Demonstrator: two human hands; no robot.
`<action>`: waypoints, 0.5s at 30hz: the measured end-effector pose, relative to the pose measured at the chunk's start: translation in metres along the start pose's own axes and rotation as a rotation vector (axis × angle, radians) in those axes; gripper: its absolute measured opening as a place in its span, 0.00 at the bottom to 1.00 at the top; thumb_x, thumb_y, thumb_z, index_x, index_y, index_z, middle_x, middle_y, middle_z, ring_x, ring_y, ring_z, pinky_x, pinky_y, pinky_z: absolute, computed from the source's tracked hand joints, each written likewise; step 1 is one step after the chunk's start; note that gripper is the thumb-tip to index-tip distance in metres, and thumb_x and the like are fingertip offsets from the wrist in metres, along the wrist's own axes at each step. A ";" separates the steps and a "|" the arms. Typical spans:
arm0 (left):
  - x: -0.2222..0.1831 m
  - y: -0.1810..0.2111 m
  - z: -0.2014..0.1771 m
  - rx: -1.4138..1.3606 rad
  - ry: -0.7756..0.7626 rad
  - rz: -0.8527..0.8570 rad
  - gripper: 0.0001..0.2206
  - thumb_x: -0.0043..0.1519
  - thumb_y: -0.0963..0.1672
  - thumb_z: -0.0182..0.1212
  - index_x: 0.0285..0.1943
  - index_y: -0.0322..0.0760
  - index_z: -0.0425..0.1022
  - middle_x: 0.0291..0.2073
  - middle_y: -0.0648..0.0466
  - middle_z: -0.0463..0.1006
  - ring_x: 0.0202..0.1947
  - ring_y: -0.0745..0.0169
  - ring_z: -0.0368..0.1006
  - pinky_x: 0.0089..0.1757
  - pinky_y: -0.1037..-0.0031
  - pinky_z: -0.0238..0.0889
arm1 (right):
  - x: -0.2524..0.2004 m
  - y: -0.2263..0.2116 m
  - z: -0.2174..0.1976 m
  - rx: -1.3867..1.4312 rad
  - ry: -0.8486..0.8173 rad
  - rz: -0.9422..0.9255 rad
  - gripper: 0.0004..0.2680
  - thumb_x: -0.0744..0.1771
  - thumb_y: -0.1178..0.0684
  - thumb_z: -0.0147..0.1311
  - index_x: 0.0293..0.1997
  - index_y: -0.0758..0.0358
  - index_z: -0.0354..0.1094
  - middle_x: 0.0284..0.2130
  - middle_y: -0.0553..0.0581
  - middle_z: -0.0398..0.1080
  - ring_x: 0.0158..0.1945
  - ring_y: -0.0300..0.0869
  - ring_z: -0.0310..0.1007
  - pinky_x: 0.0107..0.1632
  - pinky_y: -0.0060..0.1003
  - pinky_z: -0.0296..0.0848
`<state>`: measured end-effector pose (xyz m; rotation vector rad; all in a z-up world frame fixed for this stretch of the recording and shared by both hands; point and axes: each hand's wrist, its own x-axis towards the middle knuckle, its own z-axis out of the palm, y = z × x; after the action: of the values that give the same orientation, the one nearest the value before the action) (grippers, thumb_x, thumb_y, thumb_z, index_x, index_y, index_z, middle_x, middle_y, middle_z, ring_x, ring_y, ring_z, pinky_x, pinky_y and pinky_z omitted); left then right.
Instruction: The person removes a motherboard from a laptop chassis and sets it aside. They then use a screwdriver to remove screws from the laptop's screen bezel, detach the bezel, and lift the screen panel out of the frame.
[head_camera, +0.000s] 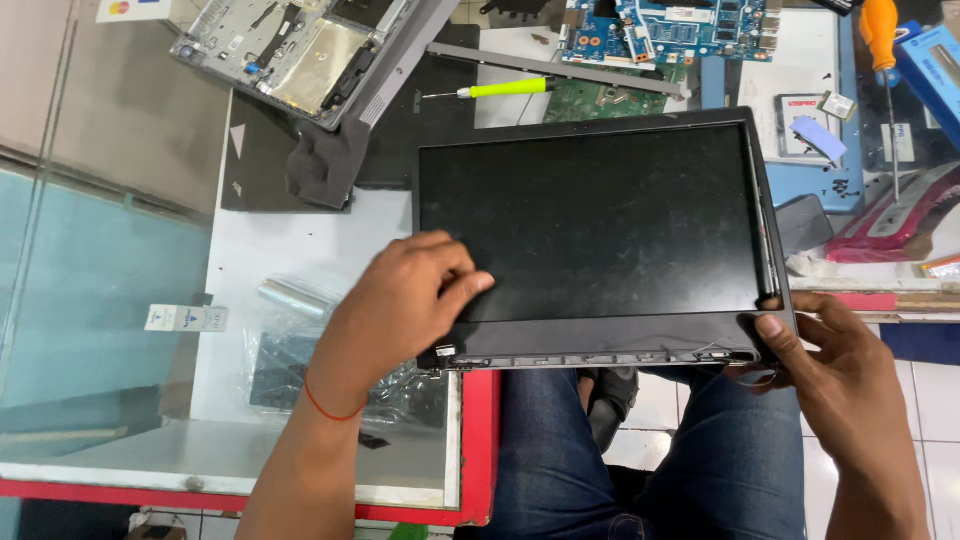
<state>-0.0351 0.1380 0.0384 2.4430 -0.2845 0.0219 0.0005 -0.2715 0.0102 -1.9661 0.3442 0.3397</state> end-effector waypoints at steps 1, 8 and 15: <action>-0.004 -0.011 0.000 0.004 0.005 -0.003 0.13 0.73 0.46 0.65 0.36 0.35 0.79 0.32 0.53 0.81 0.34 0.53 0.77 0.41 0.61 0.68 | -0.004 0.000 0.002 0.001 -0.005 -0.005 0.11 0.75 0.54 0.59 0.63 0.69 0.71 0.48 0.69 0.78 0.34 0.65 0.85 0.33 0.51 0.80; -0.019 -0.044 0.001 0.205 -0.004 -0.539 0.37 0.71 0.58 0.74 0.23 0.41 0.49 0.16 0.54 0.53 0.28 0.45 0.51 0.41 0.60 0.60 | -0.047 0.019 0.038 -0.642 0.420 -0.844 0.09 0.80 0.65 0.63 0.70 0.78 0.71 0.63 0.71 0.72 0.65 0.65 0.68 0.70 0.62 0.68; -0.010 -0.028 -0.009 0.119 -0.068 -0.666 0.36 0.70 0.48 0.76 0.26 0.41 0.42 0.26 0.52 0.41 0.36 0.56 0.43 0.32 0.62 0.47 | -0.049 -0.037 0.114 -0.846 -0.072 -1.216 0.17 0.73 0.42 0.59 0.68 0.55 0.75 0.60 0.51 0.75 0.59 0.47 0.77 0.60 0.44 0.71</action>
<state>-0.0387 0.1669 0.0265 2.5412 0.5213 -0.3413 -0.0395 -0.1486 0.0145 -2.5373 -1.2081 -0.3036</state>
